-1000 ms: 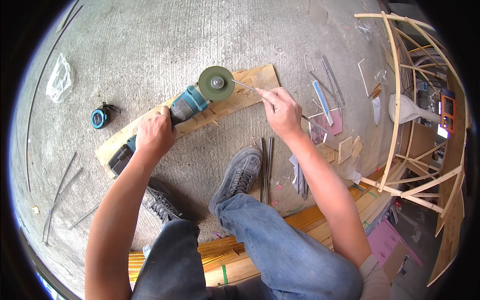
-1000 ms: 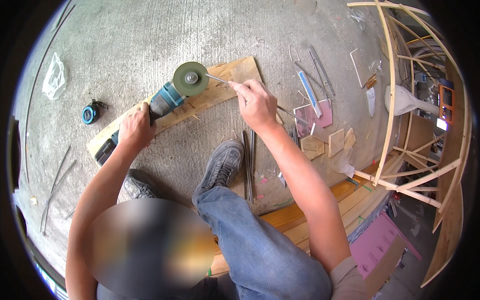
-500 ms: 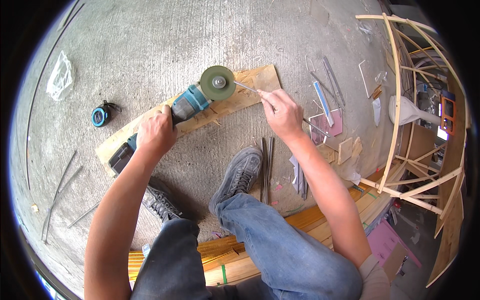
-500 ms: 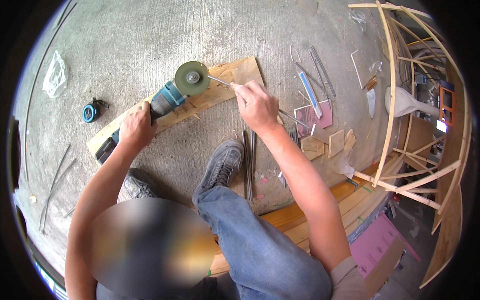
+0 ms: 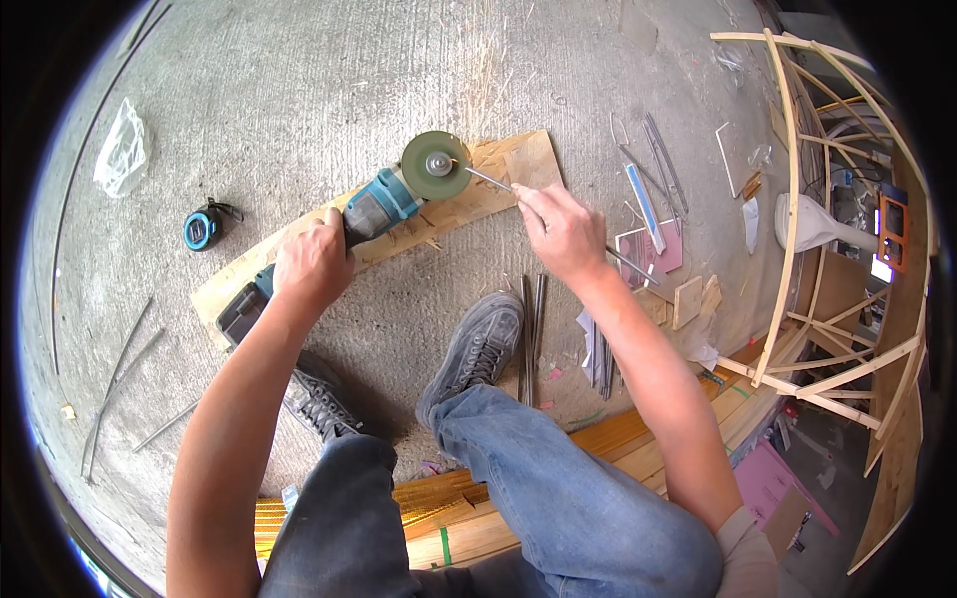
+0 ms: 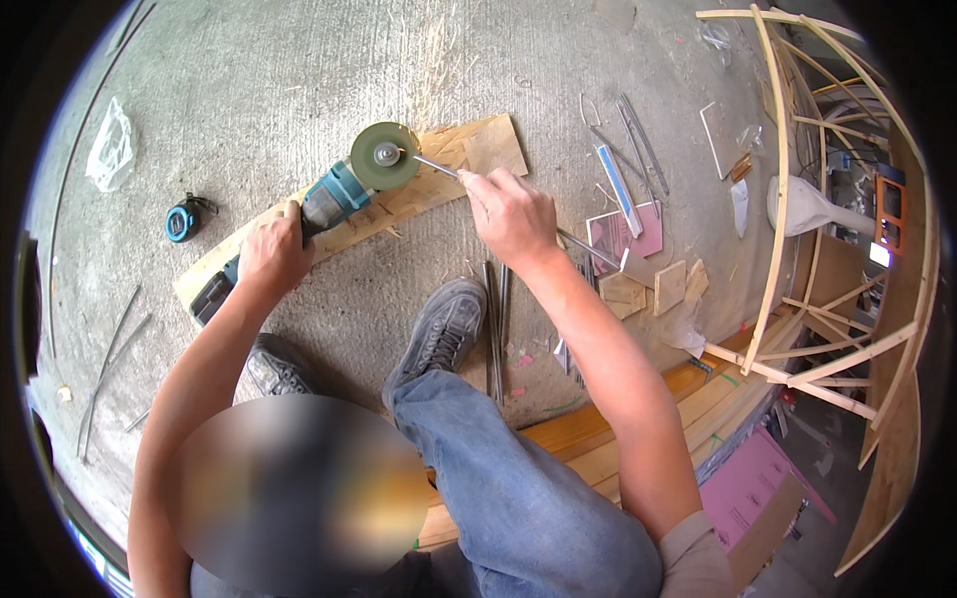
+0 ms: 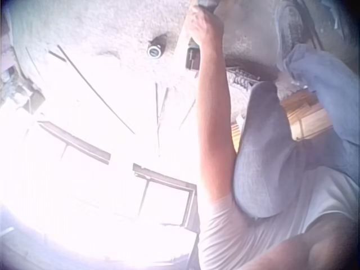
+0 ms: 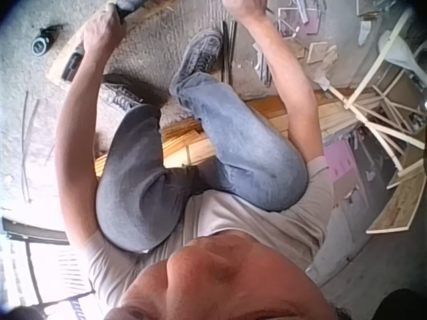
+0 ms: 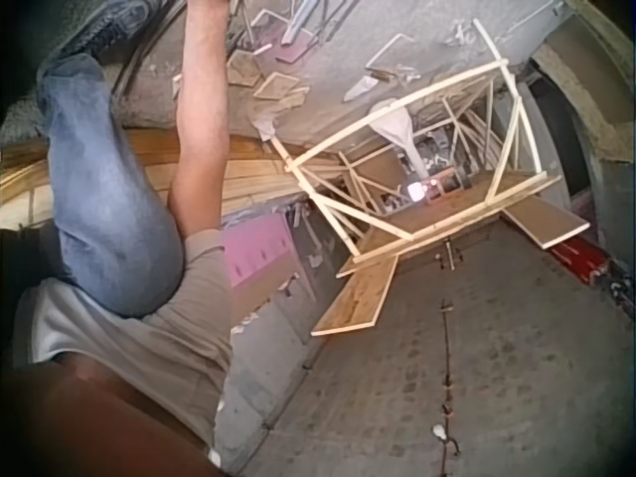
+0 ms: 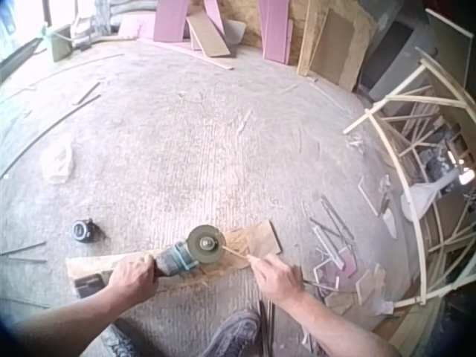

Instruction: The person sits on the floor and uses a handheld angle grinder to smooth the ends of thin metal rods. They repeatedly pick up rods from a pile, hold them against the spinning disc, and place the finished pieces back down.

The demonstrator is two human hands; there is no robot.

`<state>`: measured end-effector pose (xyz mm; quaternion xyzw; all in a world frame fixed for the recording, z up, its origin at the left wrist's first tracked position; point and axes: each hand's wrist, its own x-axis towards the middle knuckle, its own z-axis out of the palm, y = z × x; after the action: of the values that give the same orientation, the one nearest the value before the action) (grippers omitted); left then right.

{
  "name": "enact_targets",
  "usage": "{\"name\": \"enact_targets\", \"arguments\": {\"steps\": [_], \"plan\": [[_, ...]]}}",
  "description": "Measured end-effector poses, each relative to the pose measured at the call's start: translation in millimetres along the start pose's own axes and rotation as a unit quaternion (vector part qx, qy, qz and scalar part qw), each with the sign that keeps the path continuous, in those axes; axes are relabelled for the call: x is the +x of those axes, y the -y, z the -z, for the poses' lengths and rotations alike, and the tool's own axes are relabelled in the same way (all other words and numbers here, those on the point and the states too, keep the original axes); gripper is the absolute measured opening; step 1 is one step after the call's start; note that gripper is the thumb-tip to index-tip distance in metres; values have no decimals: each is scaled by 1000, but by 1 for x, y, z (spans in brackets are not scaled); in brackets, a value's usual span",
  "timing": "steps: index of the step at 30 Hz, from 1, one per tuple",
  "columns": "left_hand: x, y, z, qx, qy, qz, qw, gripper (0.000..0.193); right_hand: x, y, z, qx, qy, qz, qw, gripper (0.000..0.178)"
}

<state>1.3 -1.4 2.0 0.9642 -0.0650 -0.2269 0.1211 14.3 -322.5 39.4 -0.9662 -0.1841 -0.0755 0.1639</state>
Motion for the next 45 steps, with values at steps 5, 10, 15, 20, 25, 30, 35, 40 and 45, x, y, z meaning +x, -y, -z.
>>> {"name": "enact_targets", "arguments": {"steps": [5,10,15,20,25,30,35,40,45], "plan": [[-1,0,-1,8,-14,-10,1000,30,4,2,7,2,29,7,1000,18],[0,0,1,-5,1,2,1000,34,9,3,12,18,65,-4,998,20],[0,-1,2,-9,10,6,1000,34,11,3,12,29,98,-28,994,19],[1,2,-3,-4,1,4,1000,35,12,3,11,28,121,-43,991,18],[1,1,-2,-9,8,7,1000,35,13,11,17,-8,148,-71,986,18],[1,0,0,-10,18,15,1000,34,2,11,7,-25,98,-37,994,20],[-1,2,-3,-2,-24,-12,1000,30,2,10,6,-1,95,-46,994,21],[-1,1,-3,7,-37,-22,999,28,5,9,7,1,144,-80,986,25],[-1,1,-1,4,-31,-21,999,28,9,11,13,-7,202,-99,974,30]]}}
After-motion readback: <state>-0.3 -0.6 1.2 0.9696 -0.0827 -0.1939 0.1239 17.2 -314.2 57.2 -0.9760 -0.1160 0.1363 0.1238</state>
